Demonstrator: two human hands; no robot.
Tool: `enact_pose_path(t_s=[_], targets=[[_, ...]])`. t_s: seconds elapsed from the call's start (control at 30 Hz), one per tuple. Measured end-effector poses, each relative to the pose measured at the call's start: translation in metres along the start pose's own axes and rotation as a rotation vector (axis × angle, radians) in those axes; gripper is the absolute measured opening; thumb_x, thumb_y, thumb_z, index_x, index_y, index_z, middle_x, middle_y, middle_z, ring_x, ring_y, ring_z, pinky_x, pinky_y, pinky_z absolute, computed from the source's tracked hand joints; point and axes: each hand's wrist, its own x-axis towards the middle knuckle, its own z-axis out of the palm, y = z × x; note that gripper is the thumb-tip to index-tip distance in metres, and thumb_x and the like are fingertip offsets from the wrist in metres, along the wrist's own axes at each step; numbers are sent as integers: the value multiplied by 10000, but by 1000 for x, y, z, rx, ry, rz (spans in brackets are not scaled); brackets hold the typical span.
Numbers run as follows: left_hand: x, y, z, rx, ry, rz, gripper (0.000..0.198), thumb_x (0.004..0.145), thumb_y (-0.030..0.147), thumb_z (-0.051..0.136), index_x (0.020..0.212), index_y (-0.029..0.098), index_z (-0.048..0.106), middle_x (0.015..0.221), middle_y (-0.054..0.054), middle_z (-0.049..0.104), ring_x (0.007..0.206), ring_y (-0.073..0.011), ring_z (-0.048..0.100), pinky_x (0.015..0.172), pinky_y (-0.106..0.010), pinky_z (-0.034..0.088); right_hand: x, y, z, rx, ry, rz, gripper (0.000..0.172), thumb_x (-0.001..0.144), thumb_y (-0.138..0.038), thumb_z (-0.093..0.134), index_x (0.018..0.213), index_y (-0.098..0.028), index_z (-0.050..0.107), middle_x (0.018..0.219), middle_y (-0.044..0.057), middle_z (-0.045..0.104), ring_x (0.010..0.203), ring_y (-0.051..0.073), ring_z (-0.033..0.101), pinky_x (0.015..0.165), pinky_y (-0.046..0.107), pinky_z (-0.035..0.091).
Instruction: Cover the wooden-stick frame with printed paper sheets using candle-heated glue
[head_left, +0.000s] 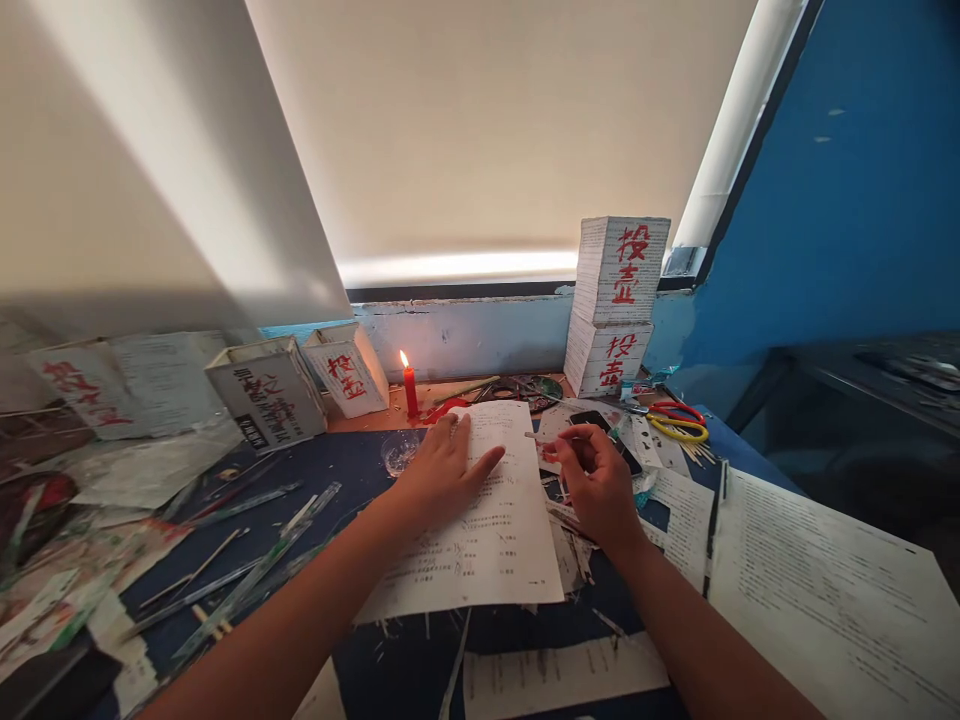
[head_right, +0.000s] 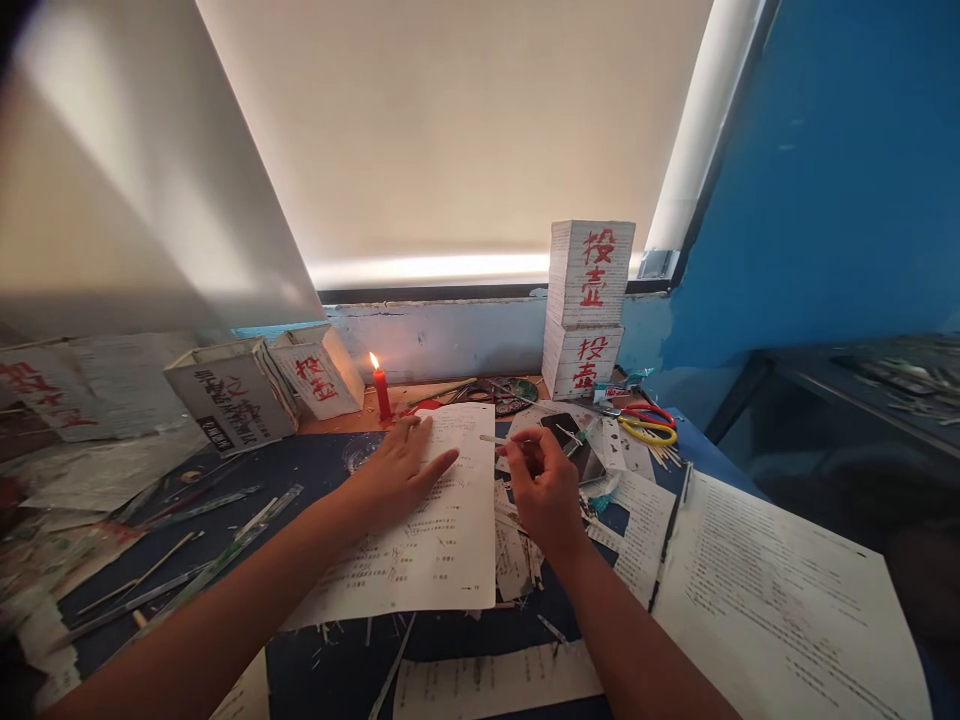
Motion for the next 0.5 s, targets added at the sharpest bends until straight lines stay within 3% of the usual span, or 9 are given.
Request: enact_pose_path(t_s=[0.2,0.4,0.5], targets=[[20,2,-1,71,174,34,691,980,641,247,1315,112,538,1354,-225,544,1363,-390,415,1131,-536,323,0,0,0,7,3,-4,144,935,-380,618,977,-247,580,867,36,754,638,161,634,502,256,469],[39,5,-6,117,233,11,582,1020,530,261,1032,119,673,1147,-194,634,1180,-358,551,1038,-512,410,1,-1,0,21,10,-4,156,921,-383,617,976,-241,581,876,50,759,666,175,666,498,260,478],[49,5,-7,128,212,-30,427,1018,483,421,1044,139,673,1151,-141,654,1114,-291,605,981,-494,471,2,-1,0,23,17,-7,149,918,-375,621,974,-243,581,875,47,758,684,181,674,540,276,502]])
